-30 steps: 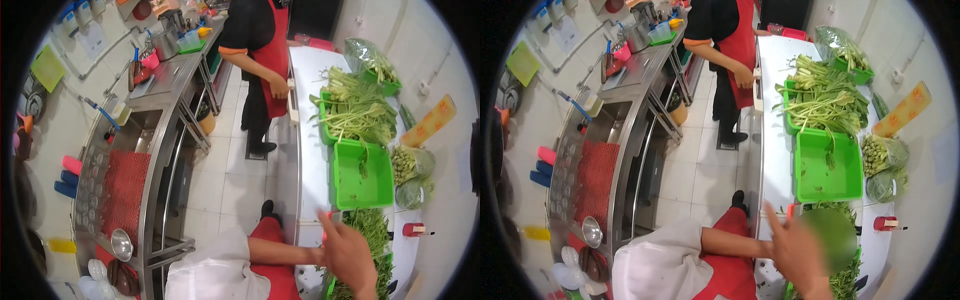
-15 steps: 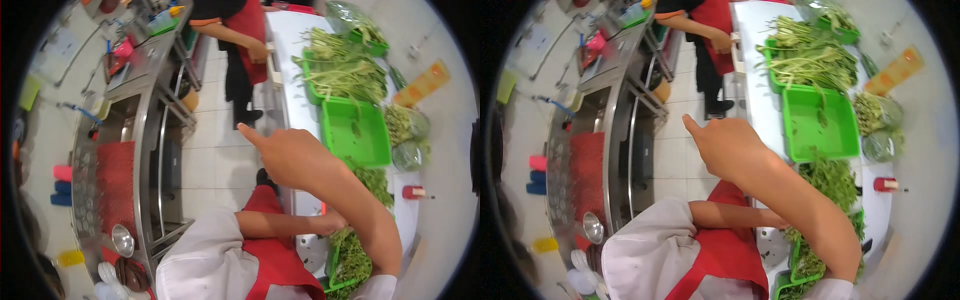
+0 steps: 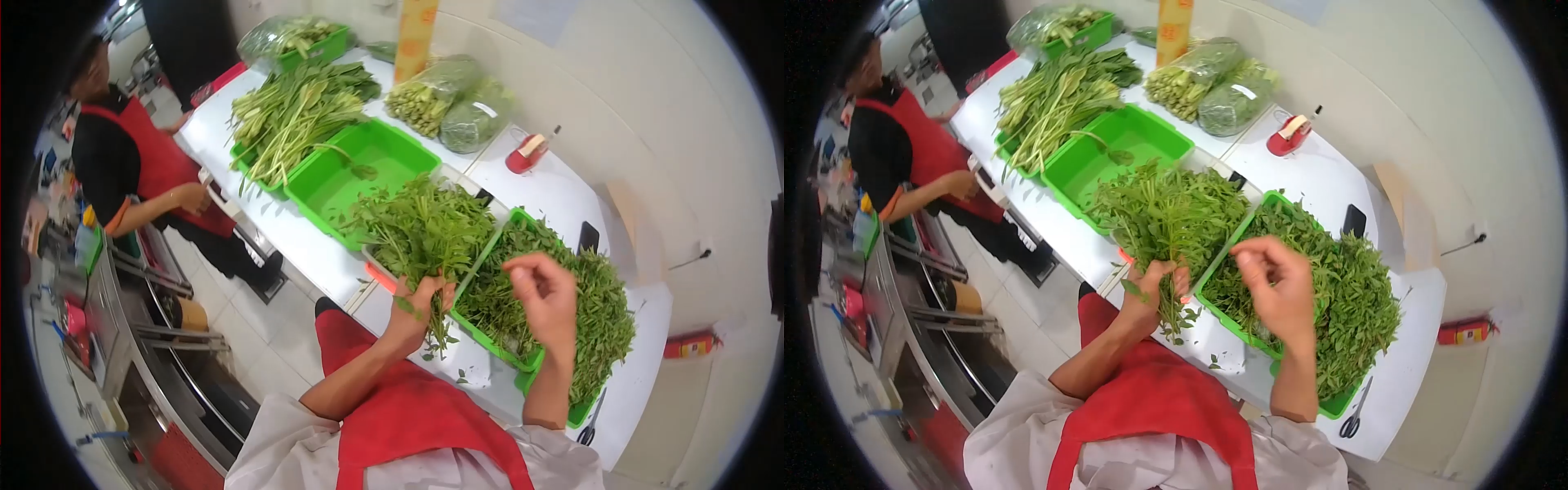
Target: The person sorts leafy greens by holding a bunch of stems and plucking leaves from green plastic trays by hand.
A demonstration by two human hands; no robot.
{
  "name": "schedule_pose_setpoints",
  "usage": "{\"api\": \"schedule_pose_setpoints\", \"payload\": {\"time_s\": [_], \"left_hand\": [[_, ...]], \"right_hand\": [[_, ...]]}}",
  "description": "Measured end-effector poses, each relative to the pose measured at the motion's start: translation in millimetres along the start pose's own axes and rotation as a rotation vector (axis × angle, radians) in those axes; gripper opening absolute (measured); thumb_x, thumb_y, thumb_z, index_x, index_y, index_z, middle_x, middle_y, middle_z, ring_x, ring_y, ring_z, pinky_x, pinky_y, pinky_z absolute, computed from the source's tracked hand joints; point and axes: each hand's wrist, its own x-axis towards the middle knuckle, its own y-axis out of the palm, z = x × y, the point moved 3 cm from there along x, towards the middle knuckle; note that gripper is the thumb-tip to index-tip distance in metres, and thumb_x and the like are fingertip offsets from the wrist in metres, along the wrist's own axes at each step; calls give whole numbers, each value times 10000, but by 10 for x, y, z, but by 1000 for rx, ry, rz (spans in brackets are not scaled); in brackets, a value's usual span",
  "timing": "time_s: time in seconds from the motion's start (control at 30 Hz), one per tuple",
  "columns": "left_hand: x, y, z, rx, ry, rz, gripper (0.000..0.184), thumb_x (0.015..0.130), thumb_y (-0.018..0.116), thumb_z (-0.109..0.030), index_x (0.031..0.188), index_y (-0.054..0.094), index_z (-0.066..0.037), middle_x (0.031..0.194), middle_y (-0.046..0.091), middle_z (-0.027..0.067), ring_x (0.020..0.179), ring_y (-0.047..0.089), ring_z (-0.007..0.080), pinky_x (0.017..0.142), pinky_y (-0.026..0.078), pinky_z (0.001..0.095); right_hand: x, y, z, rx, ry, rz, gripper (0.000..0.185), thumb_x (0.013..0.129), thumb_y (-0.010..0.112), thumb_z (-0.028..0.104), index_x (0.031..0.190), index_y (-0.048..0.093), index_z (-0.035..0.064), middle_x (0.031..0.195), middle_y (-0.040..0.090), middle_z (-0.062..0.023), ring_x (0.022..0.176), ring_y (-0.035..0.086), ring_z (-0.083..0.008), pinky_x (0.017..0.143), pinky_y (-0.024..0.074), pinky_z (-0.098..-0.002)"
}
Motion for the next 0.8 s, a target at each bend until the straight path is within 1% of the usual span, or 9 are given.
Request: {"api": "schedule_pose_setpoints", "payload": {"time_s": [0.1,0.33,0.37,0.4,0.47,0.5,0.53,0.6,0.8], "left_hand": [[-21,80,9,98,45,16,131,952,562,-127,904,579,-6,725,560,11,628,504,107,565,401,282],[-122,298,-66,312,184,-11,99,942,658,-71,989,596,-9,757,577,-4,632,513,90,557,415,265],[-126,306,-61,315,179,-3,99,942,658,-71,989,596,-9,757,577,-4,632,513,90,557,415,265],[-131,307,-69,336,199,1,109,940,670,-75,995,599,-13,763,583,-3,633,513,89,559,415,264],[-132,282,-85,357,218,7,119,937,682,-79,1000,601,-18,768,589,-1,633,513,88,561,416,264],[-134,258,-81,330,191,22,123,938,684,-81,1006,602,-20,772,590,-5,634,512,86,562,414,263],[-138,244,-70,305,165,39,126,938,687,-83,1011,604,-21,776,591,-8,636,512,83,563,413,262],[-131,253,-66,281,144,38,119,938,685,-78,1009,605,-25,771,586,-14,636,511,79,563,409,259],[-87,296,-77,228,69,81,101,931,682,-52,997,606,-38,742,568,-24,607,490,70,546,404,252]], "right_hand": [[-178,191,-180,251,54,-87,100,925,698,68,997,679,1,733,590,52,621,458,3,540,336,-174],[-120,506,-499,305,87,-289,189,882,736,39,1049,652,12,727,589,36,546,442,0,497,324,-187],[-126,467,-479,444,119,-290,249,918,705,81,1141,621,6,804,621,5,610,504,-23,546,388,-194],[-84,438,-426,443,120,-297,249,918,705,81,1141,621,6,804,621,5,610,504,-23,546,388,-194],[33,347,-296,544,-46,-439,319,968,651,142,1250,586,7,908,640,-30,722,567,-67,650,462,-212],[69,301,-232,498,-30,-372,325,1001,608,181,1276,599,7,1006,648,-54,845,611,-106,750,499,-235],[100,231,-263,497,-29,-375,325,1001,608,181,1276,599,7,1006,648,-54,845,611,-106,750,499,-235],[177,202,-332,408,-20,-55,290,1012,593,167,1248,631,3,1010,658,-59,865,632,-114,749,508,-245],[228,118,-336,423,-16,-50,233,1019,599,185,1122,676,-9,894,654,-8,780,605,-85,699,493,-240]]}}
